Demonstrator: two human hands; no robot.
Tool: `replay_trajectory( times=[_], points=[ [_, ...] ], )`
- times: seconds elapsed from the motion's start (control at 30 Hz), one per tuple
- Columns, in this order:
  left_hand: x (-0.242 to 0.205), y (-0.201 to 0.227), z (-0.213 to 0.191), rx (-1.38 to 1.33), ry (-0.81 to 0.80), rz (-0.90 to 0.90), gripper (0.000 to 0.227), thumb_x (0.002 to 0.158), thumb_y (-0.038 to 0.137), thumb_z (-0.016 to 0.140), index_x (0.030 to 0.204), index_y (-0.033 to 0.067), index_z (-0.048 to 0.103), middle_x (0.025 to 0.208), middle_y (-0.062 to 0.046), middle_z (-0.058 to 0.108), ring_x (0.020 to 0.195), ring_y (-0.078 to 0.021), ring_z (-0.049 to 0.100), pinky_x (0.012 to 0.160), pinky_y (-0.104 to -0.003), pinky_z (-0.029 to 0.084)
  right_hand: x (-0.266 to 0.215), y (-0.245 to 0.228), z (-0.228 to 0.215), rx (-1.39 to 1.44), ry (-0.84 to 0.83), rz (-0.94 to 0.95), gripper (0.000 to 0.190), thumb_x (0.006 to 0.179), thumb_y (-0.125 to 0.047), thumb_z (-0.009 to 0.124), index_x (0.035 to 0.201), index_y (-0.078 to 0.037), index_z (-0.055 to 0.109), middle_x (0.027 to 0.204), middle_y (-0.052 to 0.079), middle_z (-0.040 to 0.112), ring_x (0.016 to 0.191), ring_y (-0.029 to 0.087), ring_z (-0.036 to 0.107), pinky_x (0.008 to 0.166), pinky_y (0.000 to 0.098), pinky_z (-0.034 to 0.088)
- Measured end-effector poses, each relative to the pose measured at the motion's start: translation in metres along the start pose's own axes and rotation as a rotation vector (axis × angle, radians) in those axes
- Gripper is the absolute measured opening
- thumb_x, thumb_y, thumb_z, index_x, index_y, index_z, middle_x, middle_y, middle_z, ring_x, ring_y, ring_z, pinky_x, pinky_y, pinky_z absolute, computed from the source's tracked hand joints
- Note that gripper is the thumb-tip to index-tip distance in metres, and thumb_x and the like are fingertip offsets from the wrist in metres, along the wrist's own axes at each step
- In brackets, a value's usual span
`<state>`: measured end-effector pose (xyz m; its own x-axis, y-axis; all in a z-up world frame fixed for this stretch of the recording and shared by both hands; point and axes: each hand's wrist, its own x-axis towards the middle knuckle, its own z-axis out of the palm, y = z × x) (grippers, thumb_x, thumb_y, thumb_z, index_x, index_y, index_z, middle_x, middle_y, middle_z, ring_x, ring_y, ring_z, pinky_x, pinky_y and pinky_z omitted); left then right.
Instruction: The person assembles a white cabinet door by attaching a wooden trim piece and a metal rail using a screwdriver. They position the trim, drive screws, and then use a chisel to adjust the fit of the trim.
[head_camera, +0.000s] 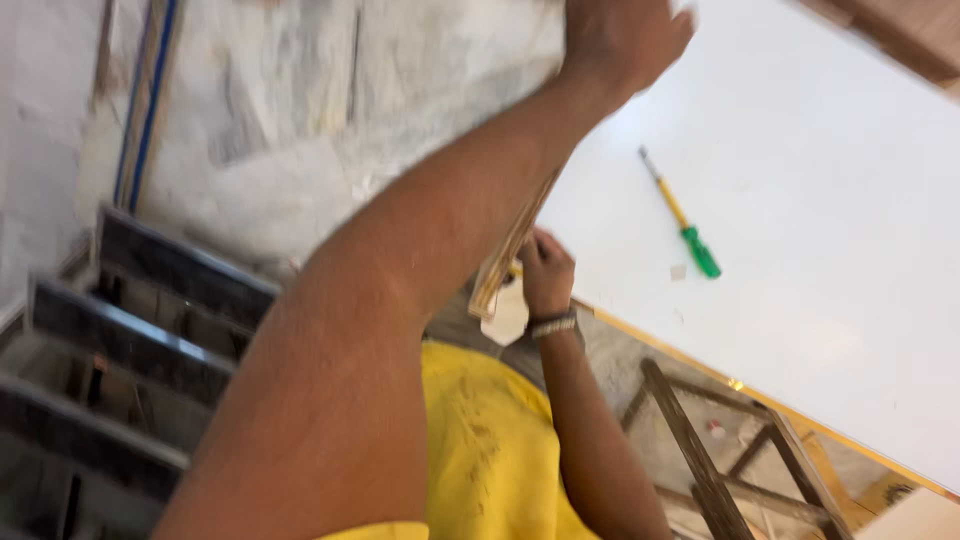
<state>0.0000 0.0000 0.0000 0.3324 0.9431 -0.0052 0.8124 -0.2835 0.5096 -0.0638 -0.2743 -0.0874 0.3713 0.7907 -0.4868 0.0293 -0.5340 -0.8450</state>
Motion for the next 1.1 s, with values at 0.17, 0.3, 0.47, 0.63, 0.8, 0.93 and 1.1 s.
replay_trajectory(
  times=[0.17, 0.3, 0.47, 0.63, 0.8, 0.93, 1.1],
  points=[
    [0.001, 0.001, 0.006, -0.032, -0.028, -0.012, 0.041, 0.085, 0.046, 0.072, 0.086, 0.0056, 0.069, 0.065, -0.004, 0.068, 0.054, -0.0151, 0.068, 0.049, -0.032, 0.055, -0.007, 0.001, 0.009, 0.066, 0.085, -0.031, 0.024, 0.101, -0.011, 0.064, 0.121, -0.002, 0.074, 0.103, 0.006, 0.078, 0.088, 0.012, 0.069, 0.079, 0.0274, 0.057],
    [0.002, -0.004, 0.005, -0.051, -0.024, -0.025, 0.038, 0.084, 0.044, 0.073, 0.084, 0.0059, 0.070, 0.063, -0.004, 0.068, 0.055, -0.0154, 0.068, 0.051, -0.033, 0.056, 0.005, 0.003, 0.014, 0.183, 0.155, 0.111, 0.018, 0.098, -0.009, 0.067, 0.111, 0.000, 0.076, 0.092, 0.004, 0.077, 0.078, 0.009, 0.068, 0.071, 0.0256, 0.056],
    [0.002, -0.003, 0.007, -0.025, 0.042, -0.035, 0.038, 0.085, 0.043, 0.074, 0.098, 0.0080, 0.068, 0.082, -0.005, 0.071, 0.074, -0.0172, 0.072, 0.062, -0.036, 0.058, 0.011, -0.004, 0.013, 0.125, 0.160, 0.098, 0.015, 0.098, -0.009, 0.067, 0.107, -0.001, 0.076, 0.083, 0.003, 0.073, 0.068, 0.007, 0.061, 0.062, 0.0237, 0.052],
    [0.003, 0.002, 0.005, -0.036, 0.139, 0.010, 0.050, 0.082, 0.040, 0.075, 0.119, 0.0099, 0.060, 0.107, -0.006, 0.068, 0.095, -0.0184, 0.070, 0.061, -0.038, 0.058, 0.012, -0.014, 0.008, 0.092, 0.097, 0.107, 0.012, 0.095, -0.008, 0.069, 0.101, -0.001, 0.076, 0.078, 0.002, 0.070, 0.065, 0.007, 0.057, 0.058, 0.0241, 0.047],
    [0.006, 0.000, 0.009, 0.083, 0.024, -0.064, 0.047, 0.088, 0.044, 0.071, 0.122, 0.0128, 0.061, 0.106, -0.004, 0.069, 0.094, -0.0171, 0.070, 0.070, -0.042, 0.058, 0.010, -0.003, 0.010, 0.106, 0.092, 0.019, 0.004, 0.094, -0.005, 0.070, 0.094, -0.001, 0.072, 0.079, 0.000, 0.070, 0.068, 0.005, 0.058, 0.060, 0.0220, 0.048],
    [0.005, -0.002, 0.013, 0.092, 0.082, -0.009, 0.047, 0.086, 0.044, 0.072, 0.119, 0.0119, 0.062, 0.106, -0.005, 0.068, 0.094, -0.0177, 0.069, 0.067, -0.040, 0.058, 0.018, 0.004, 0.020, 0.214, 0.136, 0.091, 0.006, 0.096, -0.003, 0.066, 0.095, 0.000, 0.071, 0.080, 0.000, 0.071, 0.068, 0.004, 0.059, 0.060, 0.0214, 0.049],
    [0.002, -0.002, 0.008, 0.036, 0.034, -0.017, 0.048, 0.086, 0.041, 0.072, 0.120, 0.0095, 0.061, 0.108, -0.006, 0.067, 0.097, -0.0161, 0.069, 0.061, -0.039, 0.058, 0.015, 0.003, 0.026, 0.247, 0.178, 0.118, 0.011, 0.099, -0.005, 0.062, 0.102, 0.001, 0.070, 0.079, 0.001, 0.070, 0.067, 0.006, 0.062, 0.061, 0.0218, 0.053]
  ],
)
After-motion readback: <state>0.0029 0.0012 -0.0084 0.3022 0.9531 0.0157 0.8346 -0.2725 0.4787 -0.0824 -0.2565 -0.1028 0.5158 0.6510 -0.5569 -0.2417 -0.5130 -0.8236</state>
